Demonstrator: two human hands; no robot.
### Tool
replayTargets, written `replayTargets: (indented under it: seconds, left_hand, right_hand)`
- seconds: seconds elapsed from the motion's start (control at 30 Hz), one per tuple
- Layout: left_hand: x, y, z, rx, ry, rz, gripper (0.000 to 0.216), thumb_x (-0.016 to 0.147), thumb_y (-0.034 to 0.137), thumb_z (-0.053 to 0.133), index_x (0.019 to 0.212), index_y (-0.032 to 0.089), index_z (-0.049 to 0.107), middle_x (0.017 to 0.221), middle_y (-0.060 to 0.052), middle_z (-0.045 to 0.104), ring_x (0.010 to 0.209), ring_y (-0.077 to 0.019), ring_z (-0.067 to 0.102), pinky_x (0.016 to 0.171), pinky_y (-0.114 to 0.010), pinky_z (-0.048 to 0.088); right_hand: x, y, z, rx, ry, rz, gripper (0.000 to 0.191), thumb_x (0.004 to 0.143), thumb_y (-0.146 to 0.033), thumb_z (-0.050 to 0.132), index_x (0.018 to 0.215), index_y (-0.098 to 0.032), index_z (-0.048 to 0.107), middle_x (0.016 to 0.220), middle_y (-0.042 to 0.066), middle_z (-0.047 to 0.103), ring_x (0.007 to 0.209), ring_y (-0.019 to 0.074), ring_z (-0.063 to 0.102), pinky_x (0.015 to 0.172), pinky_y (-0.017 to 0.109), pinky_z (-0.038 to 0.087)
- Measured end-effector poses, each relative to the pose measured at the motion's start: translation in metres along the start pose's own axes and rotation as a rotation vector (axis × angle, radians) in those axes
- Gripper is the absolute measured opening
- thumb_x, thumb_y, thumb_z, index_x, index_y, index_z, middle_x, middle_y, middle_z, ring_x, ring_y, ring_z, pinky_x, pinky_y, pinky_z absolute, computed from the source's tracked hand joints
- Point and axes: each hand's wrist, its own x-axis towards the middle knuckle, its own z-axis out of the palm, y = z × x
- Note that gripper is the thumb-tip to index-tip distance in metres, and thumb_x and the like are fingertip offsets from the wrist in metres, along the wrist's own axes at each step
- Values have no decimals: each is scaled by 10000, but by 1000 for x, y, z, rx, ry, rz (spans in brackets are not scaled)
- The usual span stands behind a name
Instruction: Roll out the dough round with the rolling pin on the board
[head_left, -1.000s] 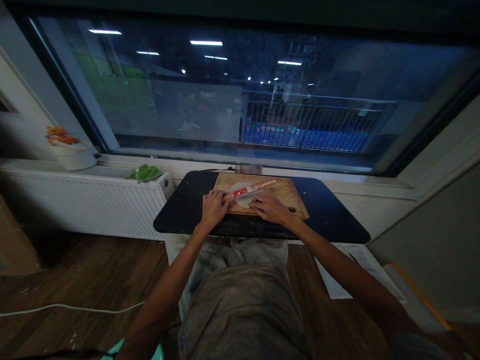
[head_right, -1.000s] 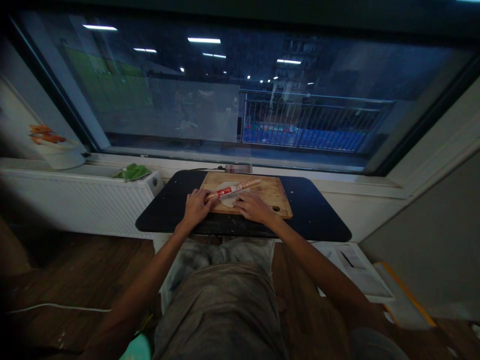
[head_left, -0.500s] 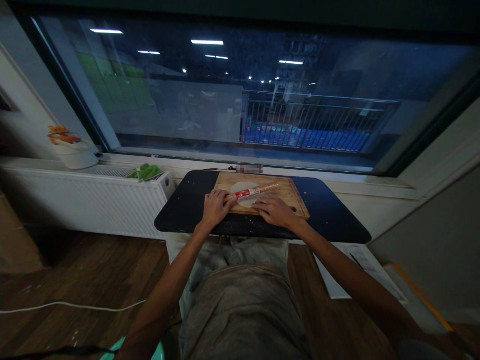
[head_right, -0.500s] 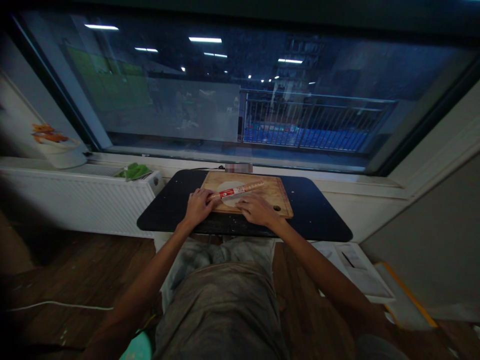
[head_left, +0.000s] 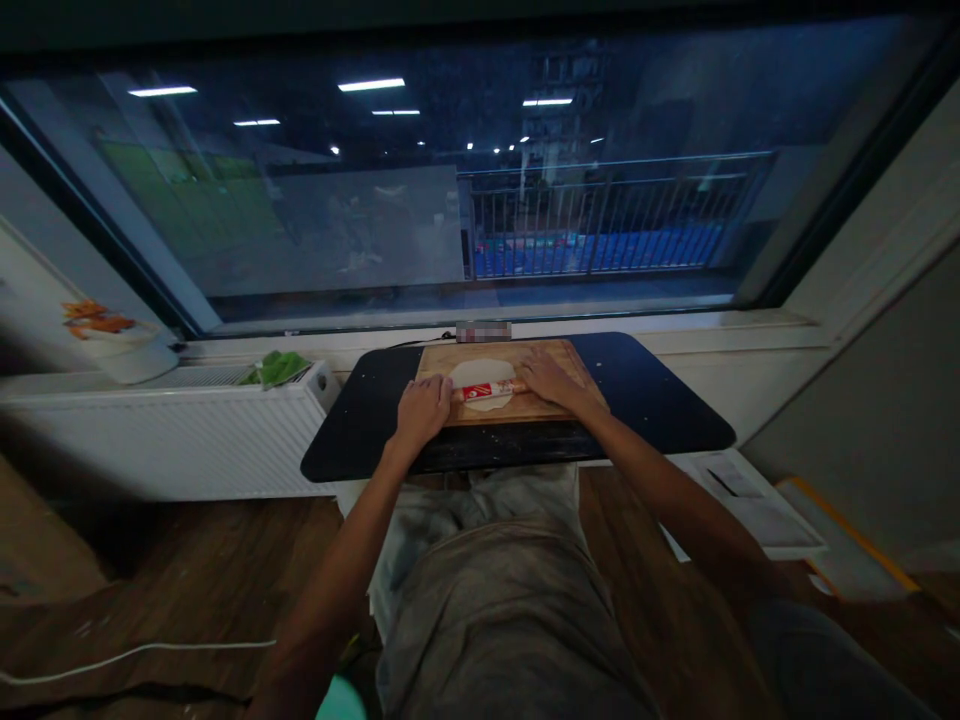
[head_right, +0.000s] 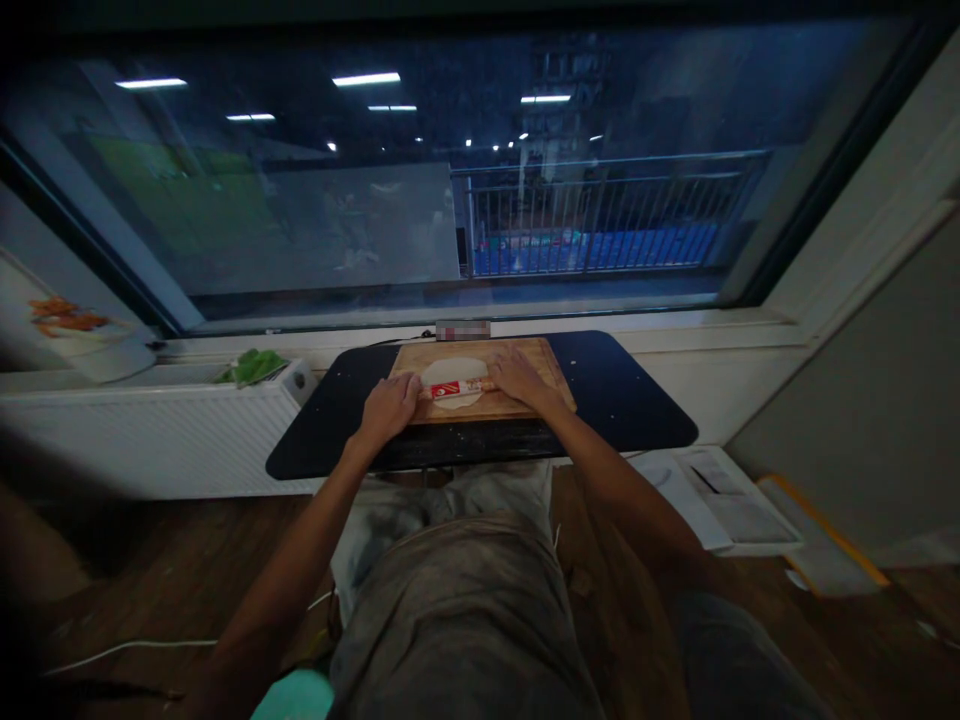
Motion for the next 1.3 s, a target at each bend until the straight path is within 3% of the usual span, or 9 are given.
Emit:
replayTargets:
  seconds: [0.13, 0.27, 0.47, 0.83, 1.0, 1.3]
  left_hand:
    - [6, 10, -4, 114, -8, -34, 439, 1170, 324, 345, 1237, 173, 751, 1243, -187, 809, 1276, -348, 723, 1196, -555, 485]
    - [-8, 11, -4, 97, 23, -7, 486, 1173, 313, 301, 1133, 173, 765, 1216, -184, 818, 1234, -342, 740, 1200, -540, 496]
    - [-37, 6, -2, -33, 89, 42, 481, 1177, 302, 302, 1287, 193, 758, 1403, -148, 790, 1370, -300, 698, 1281, -524, 447]
    - [-44, 9, 5, -70, 120, -7, 497, 1167, 323, 328, 1402, 169, 738, 1541, -153, 726, 1510, -334, 615, 1319, -571, 413]
    - [-38, 6, 8, -70, 106, -11, 483, 1170, 311, 334, 1435, 175, 714, 1562, -145, 711, 1549, -325, 580, 1326, -564, 411]
    - [-6, 8, 4, -21, 70, -46, 434, 1158, 318, 371, 1311, 190, 755, 1480, -171, 752, 1557, -377, 562, 1276, -627, 443]
  right_hand:
    - [-15, -2, 8, -52, 11, -19, 512, 1100, -160, 341, 1442, -72, 712, 1589, 213, 665, 1578, 331, 522, 1383, 530, 294]
    - [-32, -15, 3, -128, 10, 44, 511, 1121, -176, 337, 1435, -32, 713, 1564, 253, 672, 1549, 345, 558, 1369, 495, 312]
    - [-57, -37, 1, 6, 137, 202, 569, 1145, -241, 336, 1596, -4, 589, 1650, 255, 601, 1599, 358, 503, 1337, 495, 350]
    - [-77, -54, 4, 103, 272, 310, 621, 1161, -309, 260, 1624, -45, 577, 1651, 238, 608, 1578, 361, 522, 1337, 562, 335]
    - [-74, -54, 3, 69, 249, 343, 616, 1172, -318, 251, 1614, -41, 579, 1653, 242, 603, 1570, 364, 516, 1324, 557, 330]
    - [-33, -42, -4, 20, 159, 385, 517, 1135, -253, 345, 1435, -43, 710, 1467, 274, 716, 1458, 389, 588, 1258, 584, 403]
